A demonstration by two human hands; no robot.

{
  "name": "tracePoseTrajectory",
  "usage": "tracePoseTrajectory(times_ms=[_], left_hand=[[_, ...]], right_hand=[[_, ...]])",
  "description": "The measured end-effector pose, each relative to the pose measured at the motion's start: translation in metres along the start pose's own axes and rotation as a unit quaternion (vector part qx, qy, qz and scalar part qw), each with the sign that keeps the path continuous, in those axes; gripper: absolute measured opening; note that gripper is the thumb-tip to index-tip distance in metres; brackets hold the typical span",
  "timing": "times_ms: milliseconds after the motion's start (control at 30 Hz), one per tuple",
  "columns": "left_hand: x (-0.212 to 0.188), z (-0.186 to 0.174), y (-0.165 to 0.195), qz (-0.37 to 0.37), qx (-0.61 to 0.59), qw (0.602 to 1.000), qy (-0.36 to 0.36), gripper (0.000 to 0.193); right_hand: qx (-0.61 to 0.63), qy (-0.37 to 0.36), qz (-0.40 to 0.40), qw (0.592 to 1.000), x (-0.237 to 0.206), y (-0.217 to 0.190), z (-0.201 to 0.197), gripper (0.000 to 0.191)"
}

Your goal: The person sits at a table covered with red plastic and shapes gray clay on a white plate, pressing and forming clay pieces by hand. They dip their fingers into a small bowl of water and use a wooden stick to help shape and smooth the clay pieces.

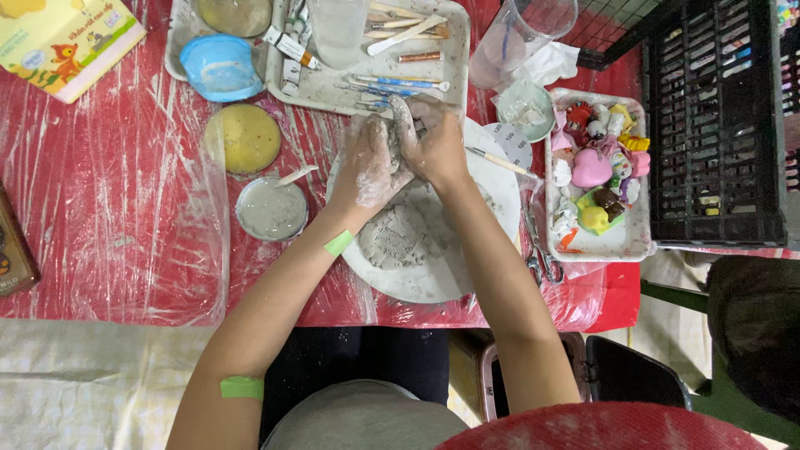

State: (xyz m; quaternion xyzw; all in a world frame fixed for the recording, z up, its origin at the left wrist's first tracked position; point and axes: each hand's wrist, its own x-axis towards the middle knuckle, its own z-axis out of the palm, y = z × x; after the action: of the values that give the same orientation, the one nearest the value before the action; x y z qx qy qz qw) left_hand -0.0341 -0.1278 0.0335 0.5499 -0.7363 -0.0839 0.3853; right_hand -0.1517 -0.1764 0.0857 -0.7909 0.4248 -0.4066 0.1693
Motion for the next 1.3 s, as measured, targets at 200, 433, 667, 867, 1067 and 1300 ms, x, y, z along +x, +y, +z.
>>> tracePoseTrajectory(times_ms=[200,433,667,867,1067,1300], left_hand=[[-0.003,-0.005,0.004,-0.004,-0.003,1.000,-0.012,0.079],[-0.017,-0.027,0.013,0.014,-0.114,0.993,0.000,0.094],[-0.093,-0.052,0.011,0.010,-0.106,0.988,-0.110,0.077],[-0.134,-0.044,-0.001,0.089,0.024,0.989,-0.118,0.070],[-0.133,-0.035,-0.003,0.004,-0.111,0.986,-0.128,0.095],[-0.129,-0.040,0.002,0.005,-0.119,0.988,-0.102,0.101]], right_hand=[[0.002,-0.067,0.066,0.996,-0.003,-0.001,-0.011,0.019],[0.062,0.068,0.017,0.996,-0.046,0.017,-0.045,0.023],[-0.049,-0.066,0.021,0.996,-0.158,0.003,-0.030,0.026],[-0.214,-0.125,0.021,0.969,-0.169,-0.021,-0.023,0.066],[-0.054,-0.140,0.254,0.956,-0.151,-0.025,-0.018,0.063],[-0.097,-0.200,0.223,0.949,-0.128,-0.016,-0.022,0.038]])
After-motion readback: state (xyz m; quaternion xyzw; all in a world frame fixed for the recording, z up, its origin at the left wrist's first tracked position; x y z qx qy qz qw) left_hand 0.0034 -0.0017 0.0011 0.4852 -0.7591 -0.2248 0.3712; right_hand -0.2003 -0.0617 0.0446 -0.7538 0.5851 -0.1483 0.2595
